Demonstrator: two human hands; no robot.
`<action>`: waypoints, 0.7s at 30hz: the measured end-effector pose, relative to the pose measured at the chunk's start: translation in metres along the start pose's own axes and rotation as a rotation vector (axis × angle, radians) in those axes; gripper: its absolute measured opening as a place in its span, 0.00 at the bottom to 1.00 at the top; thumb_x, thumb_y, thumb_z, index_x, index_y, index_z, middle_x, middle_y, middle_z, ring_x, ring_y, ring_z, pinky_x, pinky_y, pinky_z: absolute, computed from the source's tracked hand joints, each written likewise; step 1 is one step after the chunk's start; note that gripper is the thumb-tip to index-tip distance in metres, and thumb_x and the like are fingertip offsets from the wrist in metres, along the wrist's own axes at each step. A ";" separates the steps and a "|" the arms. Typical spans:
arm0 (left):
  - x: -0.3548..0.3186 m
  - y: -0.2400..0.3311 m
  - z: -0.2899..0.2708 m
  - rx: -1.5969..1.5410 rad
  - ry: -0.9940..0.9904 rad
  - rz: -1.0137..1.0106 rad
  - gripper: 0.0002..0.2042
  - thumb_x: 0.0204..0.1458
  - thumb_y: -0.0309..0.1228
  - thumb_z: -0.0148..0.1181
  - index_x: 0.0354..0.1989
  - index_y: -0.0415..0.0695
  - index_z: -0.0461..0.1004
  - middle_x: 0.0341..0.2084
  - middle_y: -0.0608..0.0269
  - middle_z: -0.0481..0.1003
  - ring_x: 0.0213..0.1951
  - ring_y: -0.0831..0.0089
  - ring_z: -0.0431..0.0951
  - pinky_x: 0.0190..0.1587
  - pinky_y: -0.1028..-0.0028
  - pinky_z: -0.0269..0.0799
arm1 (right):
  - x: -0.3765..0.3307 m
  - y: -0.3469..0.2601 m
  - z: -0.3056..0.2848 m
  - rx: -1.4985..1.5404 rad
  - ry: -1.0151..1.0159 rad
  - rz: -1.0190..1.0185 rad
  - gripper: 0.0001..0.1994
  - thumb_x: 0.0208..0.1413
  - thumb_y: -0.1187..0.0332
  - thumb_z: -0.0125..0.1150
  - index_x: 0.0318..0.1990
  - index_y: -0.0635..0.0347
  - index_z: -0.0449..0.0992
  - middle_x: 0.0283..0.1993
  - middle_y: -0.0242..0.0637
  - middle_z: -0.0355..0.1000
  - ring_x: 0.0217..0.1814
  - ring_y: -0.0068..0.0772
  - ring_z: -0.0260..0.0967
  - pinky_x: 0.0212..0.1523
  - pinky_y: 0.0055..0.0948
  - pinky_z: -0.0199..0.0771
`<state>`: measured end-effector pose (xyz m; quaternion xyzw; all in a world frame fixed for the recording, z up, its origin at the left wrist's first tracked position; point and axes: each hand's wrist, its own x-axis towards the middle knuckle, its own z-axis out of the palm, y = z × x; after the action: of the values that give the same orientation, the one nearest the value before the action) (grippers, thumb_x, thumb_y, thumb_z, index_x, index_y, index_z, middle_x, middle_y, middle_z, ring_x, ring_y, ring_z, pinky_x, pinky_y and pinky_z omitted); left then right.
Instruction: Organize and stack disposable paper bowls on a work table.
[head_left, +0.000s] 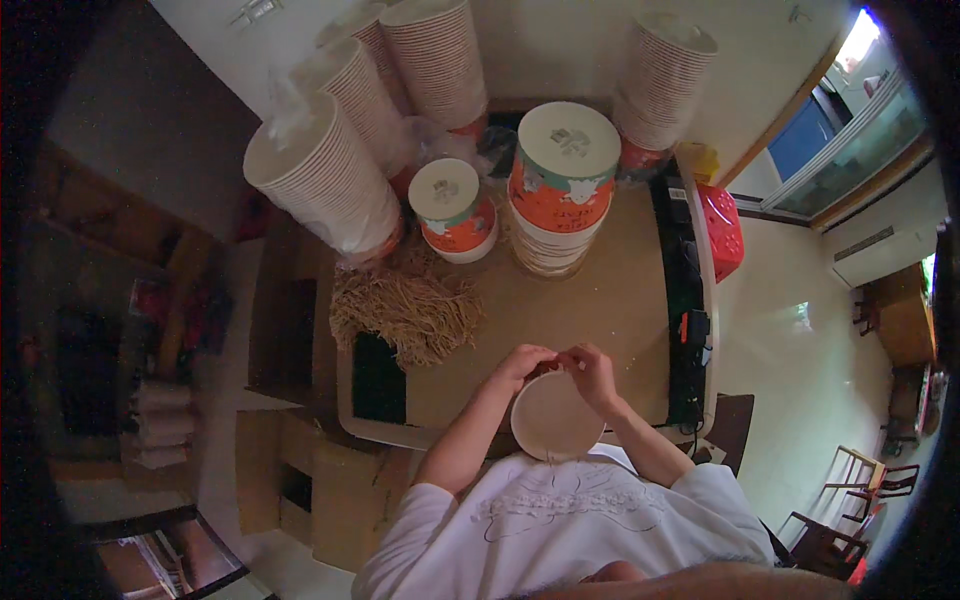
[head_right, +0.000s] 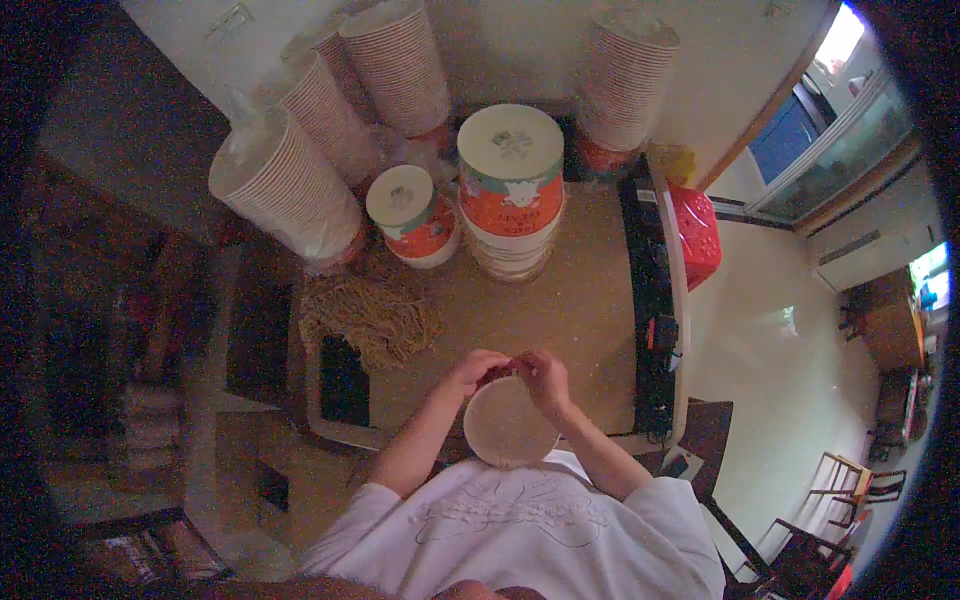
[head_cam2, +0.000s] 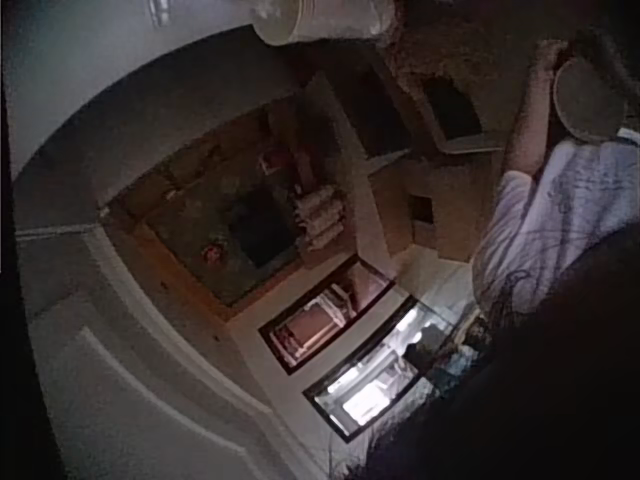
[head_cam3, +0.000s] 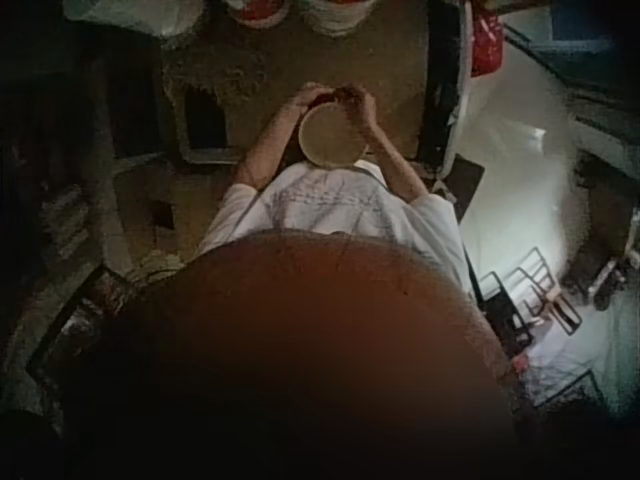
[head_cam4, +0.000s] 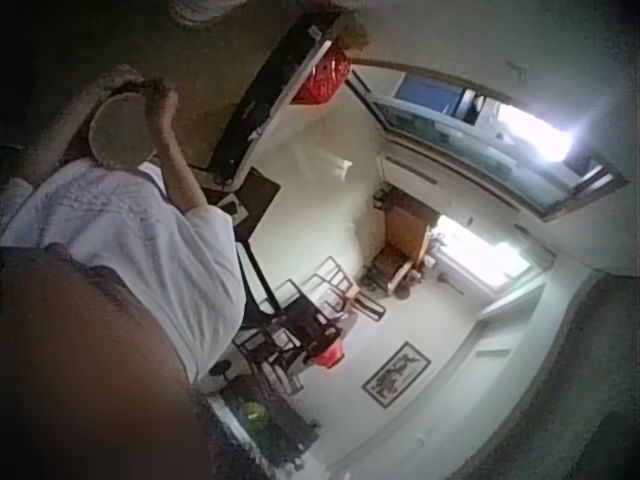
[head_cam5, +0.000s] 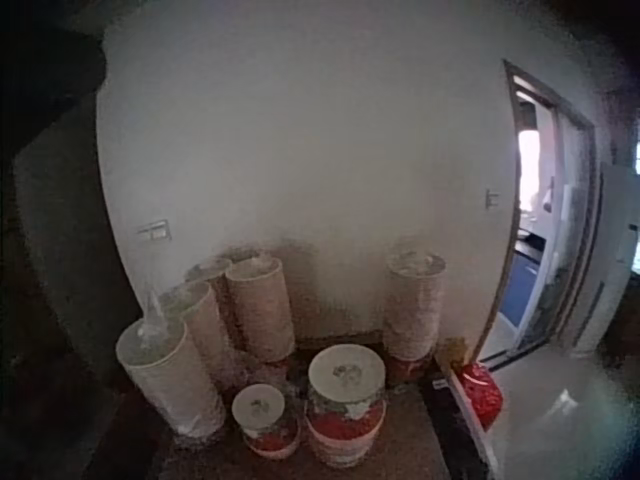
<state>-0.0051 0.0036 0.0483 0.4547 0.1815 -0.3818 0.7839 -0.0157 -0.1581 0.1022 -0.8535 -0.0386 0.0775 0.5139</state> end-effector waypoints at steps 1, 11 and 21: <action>-0.001 0.001 0.003 -0.017 0.036 0.010 0.05 0.44 0.28 0.52 0.26 0.40 0.73 0.20 0.63 0.72 0.22 0.76 0.72 0.25 0.78 0.68 | -0.001 -0.001 -0.002 -0.060 -0.018 -0.070 0.04 0.44 0.75 0.53 0.28 0.63 0.73 0.26 0.40 0.70 0.31 0.34 0.68 0.29 0.25 0.68; -0.006 0.004 0.004 -0.089 -0.002 -0.026 0.05 0.44 0.26 0.54 0.29 0.40 0.72 0.24 0.64 0.73 0.25 0.76 0.72 0.29 0.77 0.69 | -0.012 -0.006 -0.009 -0.003 -0.100 -0.151 0.10 0.46 0.78 0.48 0.36 0.63 0.71 0.35 0.43 0.68 0.34 0.38 0.68 0.33 0.26 0.68; -0.019 0.015 0.020 0.122 0.102 0.023 0.04 0.42 0.25 0.56 0.28 0.41 0.71 0.21 0.66 0.72 0.23 0.78 0.71 0.27 0.78 0.68 | 0.009 0.024 -0.012 0.609 -0.276 0.259 0.08 0.47 0.74 0.52 0.35 0.67 0.72 0.32 0.36 0.71 0.33 0.23 0.67 0.34 0.21 0.67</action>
<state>-0.0068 -0.0007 0.0794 0.5226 0.1925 -0.3594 0.7488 -0.0051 -0.1790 0.0854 -0.6404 0.0259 0.2645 0.7206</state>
